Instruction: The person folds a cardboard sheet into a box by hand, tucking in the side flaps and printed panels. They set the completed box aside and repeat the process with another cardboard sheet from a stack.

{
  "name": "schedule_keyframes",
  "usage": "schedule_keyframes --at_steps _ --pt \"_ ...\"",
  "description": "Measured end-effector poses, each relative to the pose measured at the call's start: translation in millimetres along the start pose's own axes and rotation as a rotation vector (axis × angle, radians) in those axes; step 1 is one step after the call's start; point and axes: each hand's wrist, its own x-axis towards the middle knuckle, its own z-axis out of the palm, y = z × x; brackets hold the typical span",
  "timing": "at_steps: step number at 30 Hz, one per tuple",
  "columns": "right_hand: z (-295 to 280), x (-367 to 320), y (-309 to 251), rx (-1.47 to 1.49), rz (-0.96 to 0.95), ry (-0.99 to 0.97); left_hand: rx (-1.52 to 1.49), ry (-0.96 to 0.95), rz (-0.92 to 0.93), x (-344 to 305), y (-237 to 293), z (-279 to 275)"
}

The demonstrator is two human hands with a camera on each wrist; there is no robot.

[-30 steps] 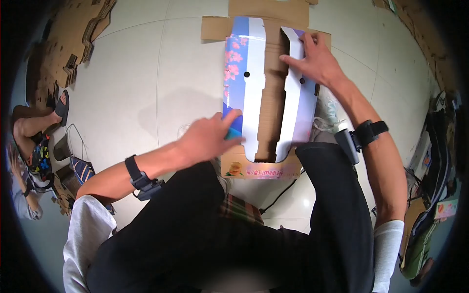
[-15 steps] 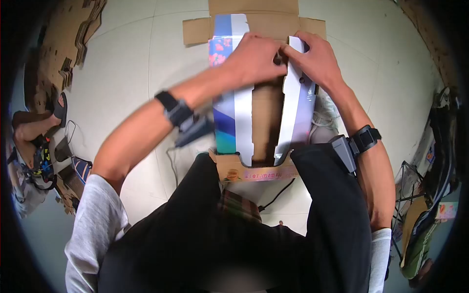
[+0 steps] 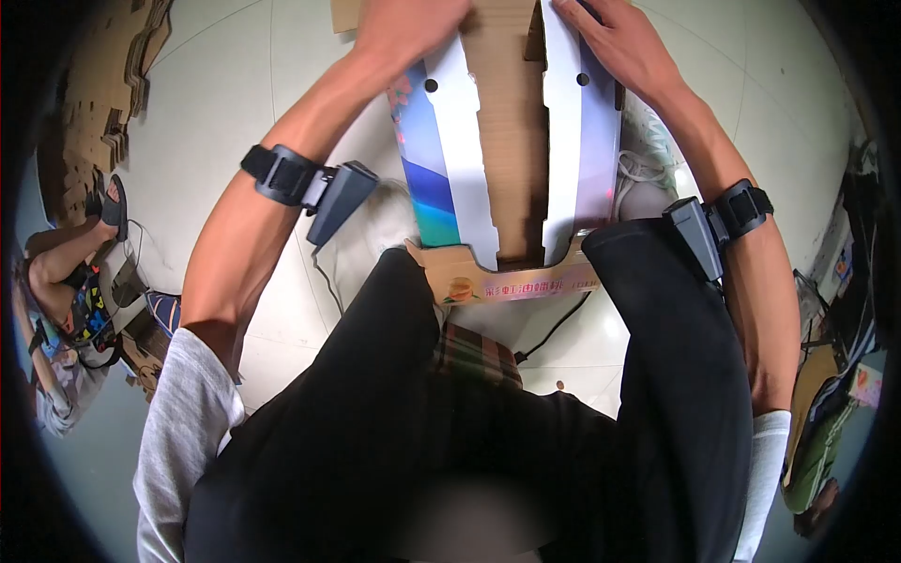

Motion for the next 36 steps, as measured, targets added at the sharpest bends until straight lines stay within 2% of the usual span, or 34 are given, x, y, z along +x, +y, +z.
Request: schedule_keyframes --at_steps 1,2,4,5,8,10,12,14,15,18,19,22,23,25,26,27,28,29,32,35,36 --pt "2.3 -0.5 3.0 -0.003 -0.042 0.043 -0.019 -0.118 -0.006 -3.0 4.5 -7.7" --pt "4.3 -1.4 5.8 -0.006 -0.082 0.084 0.003 -0.133 0.100 -2.5 -1.4 -9.2" --pt "1.7 -1.3 4.1 0.004 -0.053 0.048 0.047 -0.161 0.309 -3.7 -9.2 -12.1" --pt "-1.0 1.1 1.7 0.009 -0.043 0.035 0.026 -0.200 0.244 -5.4 -10.9 -14.2" --pt "-12.5 3.6 -10.2 0.012 0.107 -0.053 -0.201 0.039 -0.068 -4.4 -26.7 -20.7" --pt "-16.6 3.4 -13.5 0.034 0.185 -0.056 -0.370 0.412 -0.225 2.1 -67.3 -17.0" --pt "-22.1 2.0 -12.4 0.037 0.239 -0.027 -0.574 0.483 -0.473 23.2 -142.4 -17.9" --pt "-27.8 4.3 -7.6 0.033 0.258 0.030 -1.104 0.391 -0.799 17.8 -146.1 -25.6" --pt "-27.5 5.5 -4.0 0.085 0.197 0.091 -1.367 0.324 -0.952 17.5 -148.7 -30.7" --pt "-47.3 10.0 -15.9 0.197 0.328 -0.044 -1.406 0.037 -0.784 24.2 -182.1 -30.2" --pt "-50.3 11.2 -16.7 0.205 0.296 -0.047 -1.427 0.012 -0.690 22.9 -153.6 -31.5" --pt "-56.0 14.2 -16.8 0.211 0.216 -0.064 -1.451 -0.221 -0.506 16.3 -80.0 -44.1" --pt "-56.5 15.2 -18.4 0.208 0.202 -0.072 -1.436 -0.249 -0.556 8.7 -37.7 -52.7" --pt "-60.4 16.9 -22.5 0.185 0.211 -0.125 -1.211 -0.301 -0.547 22.8 -46.7 -53.2" --pt "-63.9 16.5 -23.7 0.217 0.176 -0.069 -1.100 -0.323 -0.534 30.2 -49.3 -52.3" --pt "-65.2 14.8 -23.6 0.248 0.135 -0.010 -1.013 -0.253 -0.414 21.7 -21.6 -53.9" --pt "-64.0 13.5 -21.0 0.280 0.094 0.050 -1.014 -0.263 -0.397 25.9 -23.2 -52.4" --pt "-59.5 19.7 1.0 0.243 0.066 0.279 -1.014 -0.275 -0.385 30.5 -30.5 -49.3" --pt "-74.2 38.8 59.5 0.038 0.177 0.872 -1.044 -0.259 -0.362 34.1 -33.1 -48.6" --pt "-84.2 38.6 99.8 0.949 0.759 0.526 -1.050 -0.282 -0.353 38.0 -31.2 -54.4" --pt "-88.2 34.2 97.4 0.989 0.774 0.374 -1.049 -0.296 -0.356 38.8 -30.7 -56.2"
